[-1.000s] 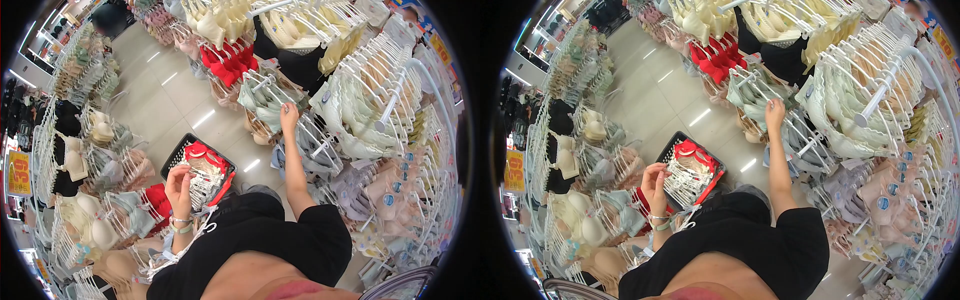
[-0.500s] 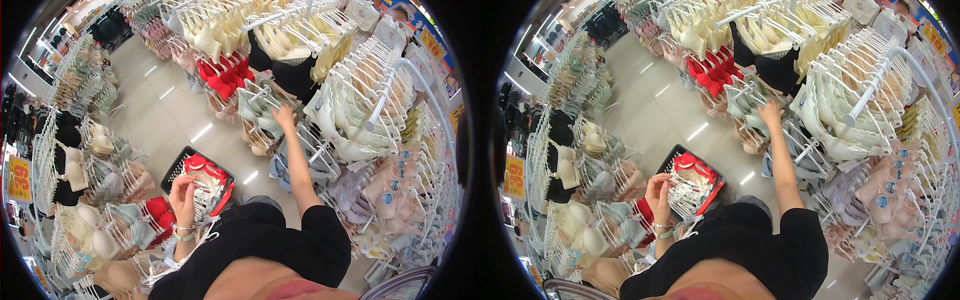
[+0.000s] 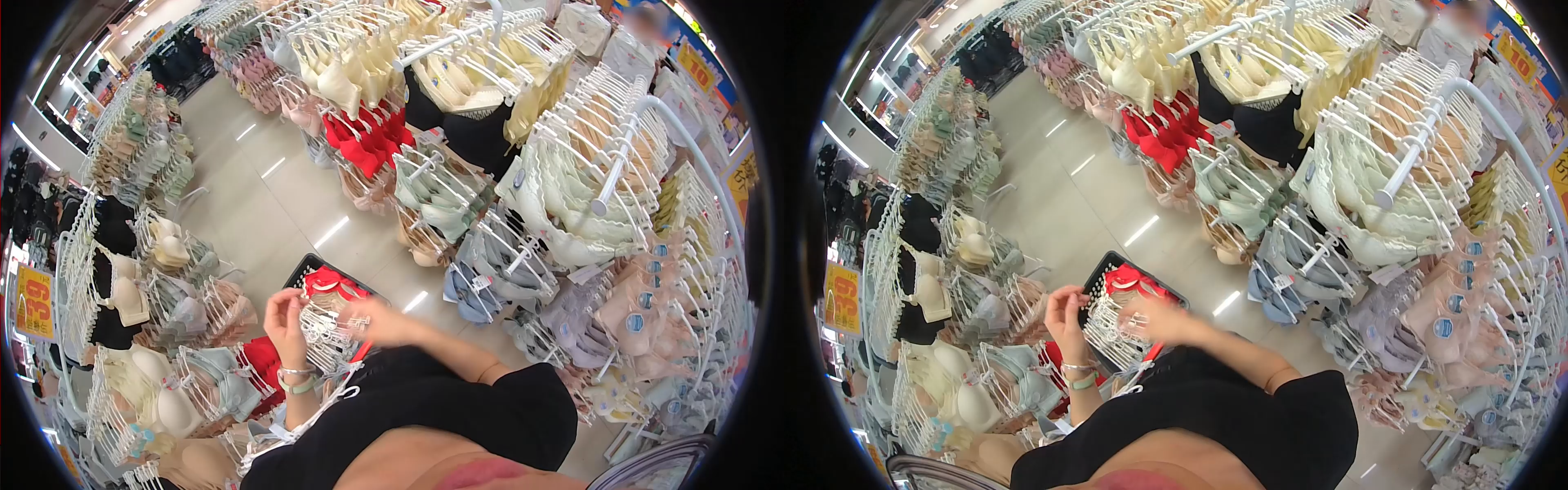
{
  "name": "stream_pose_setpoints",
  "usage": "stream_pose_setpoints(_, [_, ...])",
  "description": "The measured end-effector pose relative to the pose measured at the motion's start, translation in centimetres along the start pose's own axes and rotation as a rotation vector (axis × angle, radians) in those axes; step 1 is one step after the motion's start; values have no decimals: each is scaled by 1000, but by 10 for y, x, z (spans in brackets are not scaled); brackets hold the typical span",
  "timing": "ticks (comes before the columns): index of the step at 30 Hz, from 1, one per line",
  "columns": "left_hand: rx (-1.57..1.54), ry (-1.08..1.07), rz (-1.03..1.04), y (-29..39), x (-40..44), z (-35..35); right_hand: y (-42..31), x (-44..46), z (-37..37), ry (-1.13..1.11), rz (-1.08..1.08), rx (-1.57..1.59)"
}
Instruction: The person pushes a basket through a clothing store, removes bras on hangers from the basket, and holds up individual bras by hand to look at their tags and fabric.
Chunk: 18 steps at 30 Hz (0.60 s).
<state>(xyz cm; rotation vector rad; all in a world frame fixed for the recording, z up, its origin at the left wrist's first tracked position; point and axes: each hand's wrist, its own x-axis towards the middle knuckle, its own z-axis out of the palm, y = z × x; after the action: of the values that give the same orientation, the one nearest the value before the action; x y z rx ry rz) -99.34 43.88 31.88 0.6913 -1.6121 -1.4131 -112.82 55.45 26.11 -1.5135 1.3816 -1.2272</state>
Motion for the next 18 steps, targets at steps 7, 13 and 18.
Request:
stream_pose_setpoints(7, [-4, 38, -18, -9, 19, -21, -30, 7, 91, -717, -261, -135])
stream_pose_setpoints(13, [-79, -14, -153, -29, 12, -42, -3, 6, 129, -641, -390, -231])
stream_pose_setpoints(18, [-118, -1, -197, -37, 18, -64, -14, 16, 140, -741, -194, -61])
